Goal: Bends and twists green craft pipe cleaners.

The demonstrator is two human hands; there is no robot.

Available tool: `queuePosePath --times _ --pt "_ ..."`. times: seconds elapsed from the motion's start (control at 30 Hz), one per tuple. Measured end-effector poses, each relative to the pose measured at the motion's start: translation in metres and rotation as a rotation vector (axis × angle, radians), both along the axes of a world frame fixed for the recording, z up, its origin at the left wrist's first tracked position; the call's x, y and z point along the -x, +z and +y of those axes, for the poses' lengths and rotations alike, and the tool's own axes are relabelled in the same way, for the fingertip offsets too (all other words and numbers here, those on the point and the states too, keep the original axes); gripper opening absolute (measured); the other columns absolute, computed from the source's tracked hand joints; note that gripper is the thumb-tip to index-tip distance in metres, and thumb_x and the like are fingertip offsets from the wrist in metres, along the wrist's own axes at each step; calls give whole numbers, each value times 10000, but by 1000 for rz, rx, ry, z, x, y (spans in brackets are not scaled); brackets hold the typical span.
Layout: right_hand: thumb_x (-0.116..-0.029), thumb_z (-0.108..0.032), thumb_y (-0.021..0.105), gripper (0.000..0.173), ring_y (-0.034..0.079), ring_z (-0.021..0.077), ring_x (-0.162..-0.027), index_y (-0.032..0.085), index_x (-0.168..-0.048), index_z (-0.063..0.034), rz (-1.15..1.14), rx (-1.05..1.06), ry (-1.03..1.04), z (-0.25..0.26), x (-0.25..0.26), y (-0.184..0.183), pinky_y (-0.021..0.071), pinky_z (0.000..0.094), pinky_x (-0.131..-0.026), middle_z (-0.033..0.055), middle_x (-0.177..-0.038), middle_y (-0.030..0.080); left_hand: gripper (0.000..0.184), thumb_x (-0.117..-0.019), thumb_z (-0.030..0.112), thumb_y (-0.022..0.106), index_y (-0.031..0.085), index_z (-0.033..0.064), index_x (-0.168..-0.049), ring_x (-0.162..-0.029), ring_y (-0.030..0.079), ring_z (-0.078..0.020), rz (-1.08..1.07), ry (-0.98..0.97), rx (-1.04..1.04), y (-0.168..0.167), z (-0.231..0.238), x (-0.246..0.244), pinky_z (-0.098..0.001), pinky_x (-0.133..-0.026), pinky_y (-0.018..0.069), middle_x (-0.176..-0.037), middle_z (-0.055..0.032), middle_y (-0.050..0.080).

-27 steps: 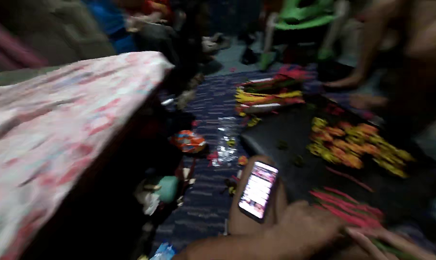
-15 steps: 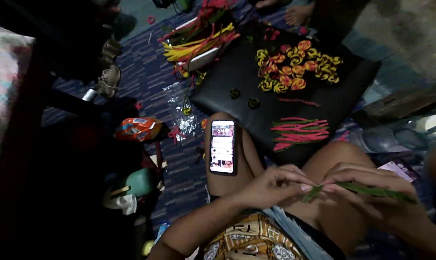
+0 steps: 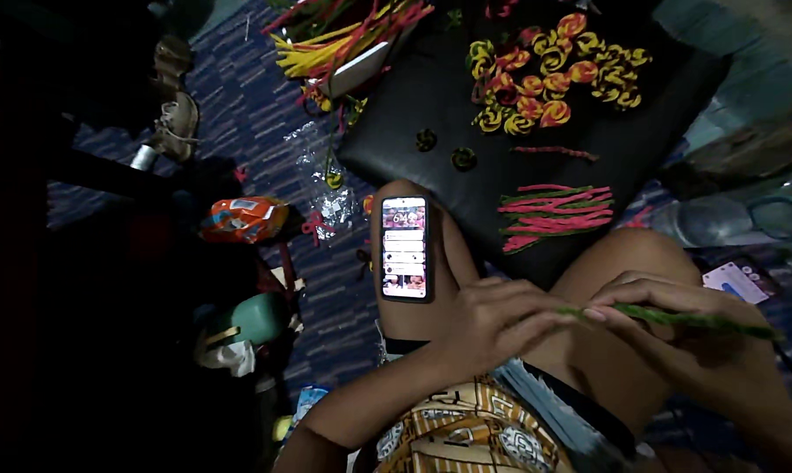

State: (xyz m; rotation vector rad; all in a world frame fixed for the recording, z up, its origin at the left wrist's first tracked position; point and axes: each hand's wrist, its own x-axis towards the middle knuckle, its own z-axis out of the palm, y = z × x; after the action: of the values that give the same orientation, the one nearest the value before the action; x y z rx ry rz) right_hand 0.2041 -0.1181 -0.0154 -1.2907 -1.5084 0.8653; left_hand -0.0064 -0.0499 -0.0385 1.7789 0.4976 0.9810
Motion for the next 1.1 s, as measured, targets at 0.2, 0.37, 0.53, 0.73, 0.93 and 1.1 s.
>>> queuePosePath --times 0.2,0.37,0.53,0.73,0.93,1.1 --pt "-1047 -234 591 131 624 117 -849 642 -1088 -120 -420 -374 51 -6 1 -3 498 192 -763 49 -932 662 341 -1094 140 362 621 140 -872 -429 396 64 -7 -486 1565 14 6 -13 -94 -418 343 -567 134 501" --pt "-1037 -261 606 150 636 109 -811 642 -1035 -115 -459 -359 -16 -6 3 -13 504 196 -738 45 -868 670 141 -1024 40 545 660 50 -942 -480 522 52 -14 -154 1098 9 1 -5 -110 -450 432 -653 75 642" --pt "-1000 -286 670 170 598 -88 -780 694 -965 -122 -67 -116 -119 0 5 -13 480 63 -687 -74 -852 679 255 -973 161 697 736 -38 -1128 -768 701 -131 180 94 -244 -9 0 2 -244 -720 575 -895 -132 739" --pt "-994 -284 671 163 580 -114 -775 716 -964 -131 13 -54 -108 0 -3 -6 461 48 -679 -110 -878 692 200 -1001 162 651 749 3 -1074 -739 693 -155 251 131 -377 -5 5 -8 -260 -677 566 -889 -125 729" --pt "-989 -275 679 141 586 -101 -782 718 -980 -140 33 -54 -85 -5 -11 -3 462 55 -669 -105 -889 697 231 -1033 165 592 734 -16 -1010 -776 652 -108 249 -158 6 8 10 -13 -236 -695 533 -928 -103 697" --pt "-1072 -202 526 109 616 127 -881 609 -1086 -132 -531 -466 -31 -26 -14 12 487 215 -815 33 -976 638 364 -1039 87 351 629 208 -837 -480 443 82 -75 -691 1510 25 6 -17 -97 -455 372 -641 157 571"
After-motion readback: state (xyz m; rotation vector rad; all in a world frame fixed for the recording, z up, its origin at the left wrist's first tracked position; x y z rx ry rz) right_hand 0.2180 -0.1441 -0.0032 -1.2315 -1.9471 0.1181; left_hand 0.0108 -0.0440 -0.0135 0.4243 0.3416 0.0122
